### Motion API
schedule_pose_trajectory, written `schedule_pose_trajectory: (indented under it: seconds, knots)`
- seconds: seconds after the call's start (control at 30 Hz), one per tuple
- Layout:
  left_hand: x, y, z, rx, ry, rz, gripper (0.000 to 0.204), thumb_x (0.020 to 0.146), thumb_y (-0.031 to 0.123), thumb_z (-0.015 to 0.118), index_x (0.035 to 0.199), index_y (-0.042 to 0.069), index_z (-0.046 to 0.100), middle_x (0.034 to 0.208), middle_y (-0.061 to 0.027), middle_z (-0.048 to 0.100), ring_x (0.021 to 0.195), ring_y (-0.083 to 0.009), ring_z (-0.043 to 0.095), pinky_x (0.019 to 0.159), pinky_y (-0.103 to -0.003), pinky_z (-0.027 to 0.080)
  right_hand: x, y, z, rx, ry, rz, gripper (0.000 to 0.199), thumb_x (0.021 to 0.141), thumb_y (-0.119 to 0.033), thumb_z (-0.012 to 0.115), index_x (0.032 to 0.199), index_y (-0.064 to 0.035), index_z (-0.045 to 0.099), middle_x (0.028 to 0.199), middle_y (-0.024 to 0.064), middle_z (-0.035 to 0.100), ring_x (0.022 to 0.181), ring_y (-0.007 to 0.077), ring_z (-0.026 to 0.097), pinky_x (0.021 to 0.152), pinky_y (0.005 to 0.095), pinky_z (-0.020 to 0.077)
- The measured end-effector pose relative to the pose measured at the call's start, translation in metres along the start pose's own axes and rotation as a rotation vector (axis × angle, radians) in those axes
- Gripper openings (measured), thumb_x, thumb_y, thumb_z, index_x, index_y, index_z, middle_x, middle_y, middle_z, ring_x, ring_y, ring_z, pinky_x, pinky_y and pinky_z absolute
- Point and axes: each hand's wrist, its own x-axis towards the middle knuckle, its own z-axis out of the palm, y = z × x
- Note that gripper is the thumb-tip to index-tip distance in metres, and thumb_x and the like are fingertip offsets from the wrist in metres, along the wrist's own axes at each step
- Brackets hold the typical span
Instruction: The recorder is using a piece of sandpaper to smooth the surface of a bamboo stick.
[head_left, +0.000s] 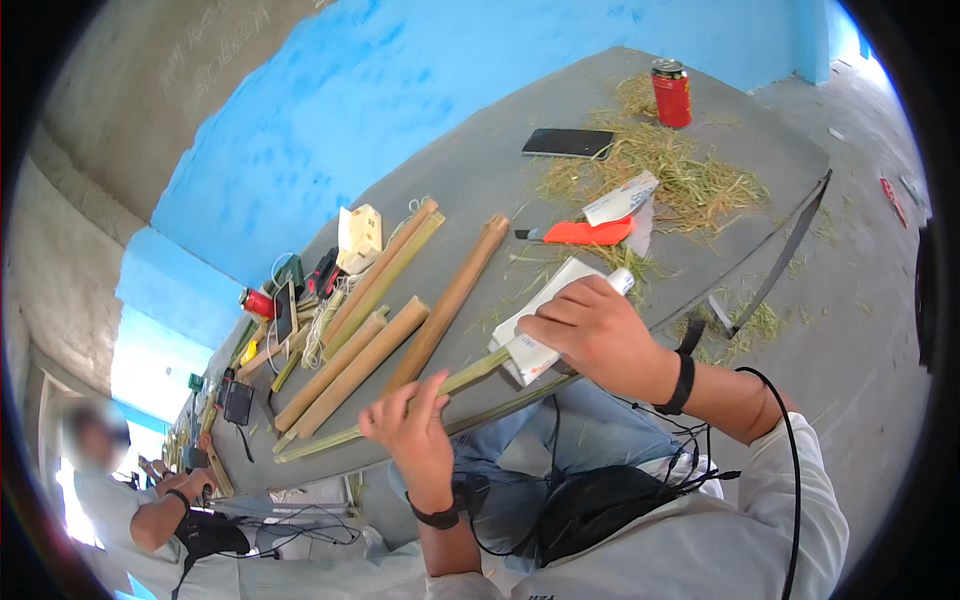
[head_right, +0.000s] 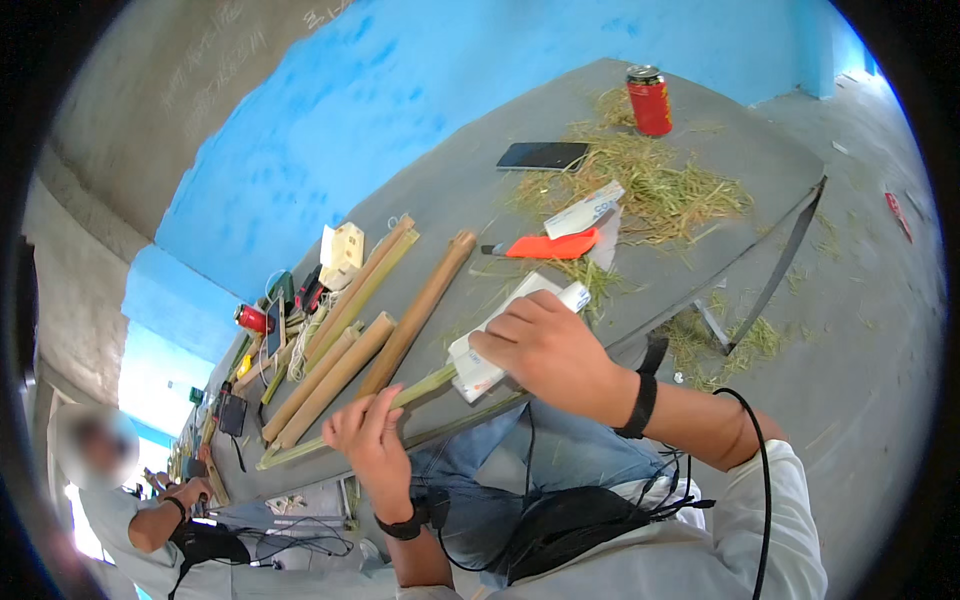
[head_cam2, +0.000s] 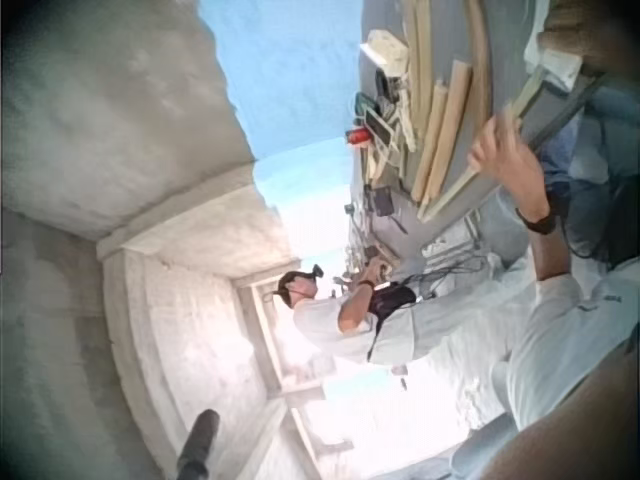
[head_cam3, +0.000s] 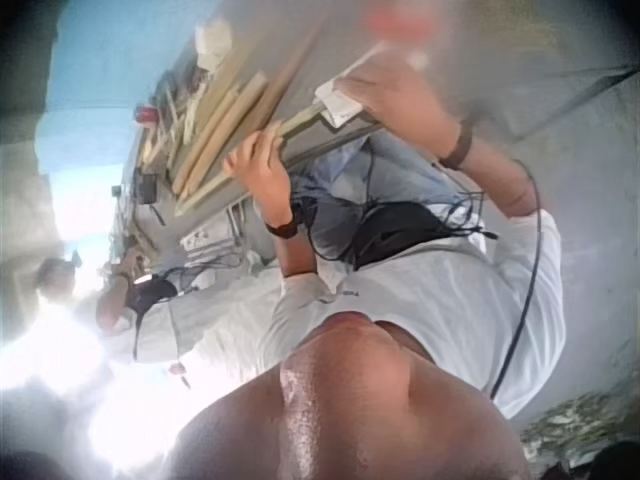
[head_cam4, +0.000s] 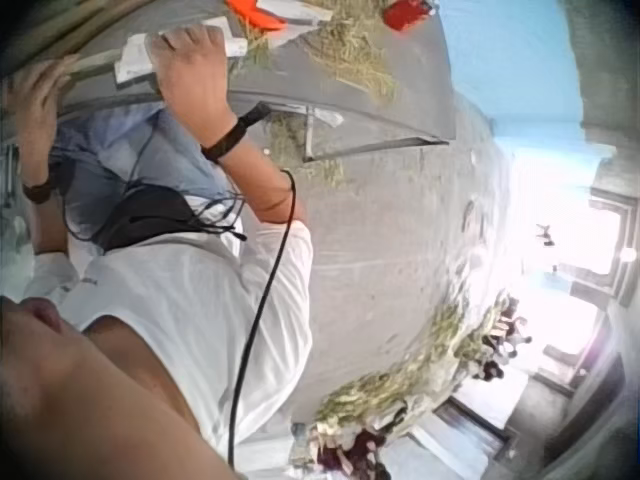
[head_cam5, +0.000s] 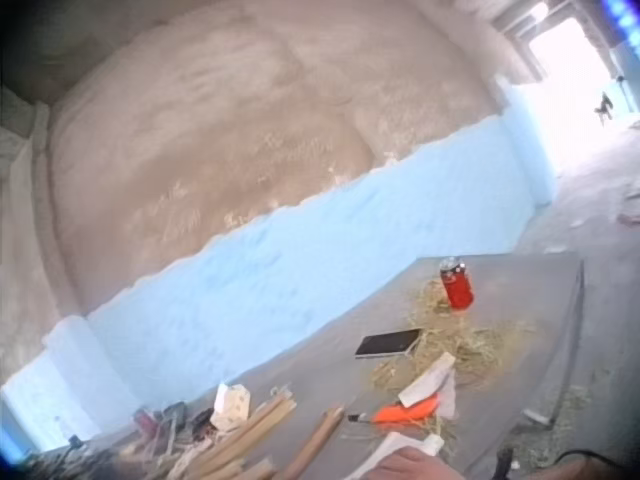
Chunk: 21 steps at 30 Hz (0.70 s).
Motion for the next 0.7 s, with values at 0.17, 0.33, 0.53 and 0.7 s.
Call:
schedule_pose_trajectory:
  seconds: [0.17, 0.33, 0.53, 0.7]
  knots:
    - [-0.002, -0.045, -0.019, 0.054, -0.042, -0.027, 0.021, 0.088, 0.017, 0.071, 0.107, 0.014, 0.078, 0.099, -0.0044, 0.066, 0.101, -0.0271, 0.056, 0.105, -0.043, 0.033, -0.001, 0.004, 0.007, 0.013, 0.054, 0.020, 0.041, 0.075, -0.012, 0.072, 0.116, -0.0132, 0.069, 0.101, -0.0003, 0.066, 0.096, 0.0205, 0.061, 0.090, 0.0368, 0.0472]
    - [-0.009, -0.062, -0.046, 0.060, -0.036, -0.090, 0.020, 0.090, 0.021, 0.069, 0.106, 0.012, 0.078, 0.099, -0.0049, 0.066, 0.102, -0.0266, 0.057, 0.106, -0.045, 0.032, 0.004, -0.002, 0.003, 0.036, 0.032, -0.005, 0.042, 0.072, -0.011, 0.074, 0.114, -0.0122, 0.070, 0.101, -0.0004, 0.066, 0.095, 0.0206, 0.061, 0.089, 0.0363, 0.0477]
    - [0.000, -0.004, -0.002, 0.156, 0.004, -0.013, 0.018, 0.084, 0.021, 0.077, 0.101, 0.022, 0.079, 0.094, 0.0033, 0.062, 0.096, -0.0206, 0.056, 0.104, -0.045, 0.030, 0.003, 0.003, 0.006, -0.022, 0.097, -0.043, 0.031, 0.081, -0.015, 0.063, 0.111, -0.0089, 0.068, 0.091, 0.0003, 0.059, 0.092, 0.0198, 0.059, 0.085, 0.0350, 0.0457]
    - [0.001, -0.043, -0.011, 0.035, -0.073, -0.012, 0.018, 0.086, 0.019, 0.072, 0.104, 0.018, 0.078, 0.096, -0.0008, 0.065, 0.099, -0.0251, 0.056, 0.104, -0.045, 0.031, 0.003, 0.004, 0.005, 0.013, 0.058, -0.023, 0.030, 0.082, -0.016, 0.063, 0.111, -0.0099, 0.068, 0.091, -0.0006, 0.061, 0.092, 0.0195, 0.059, 0.085, 0.0346, 0.0459]
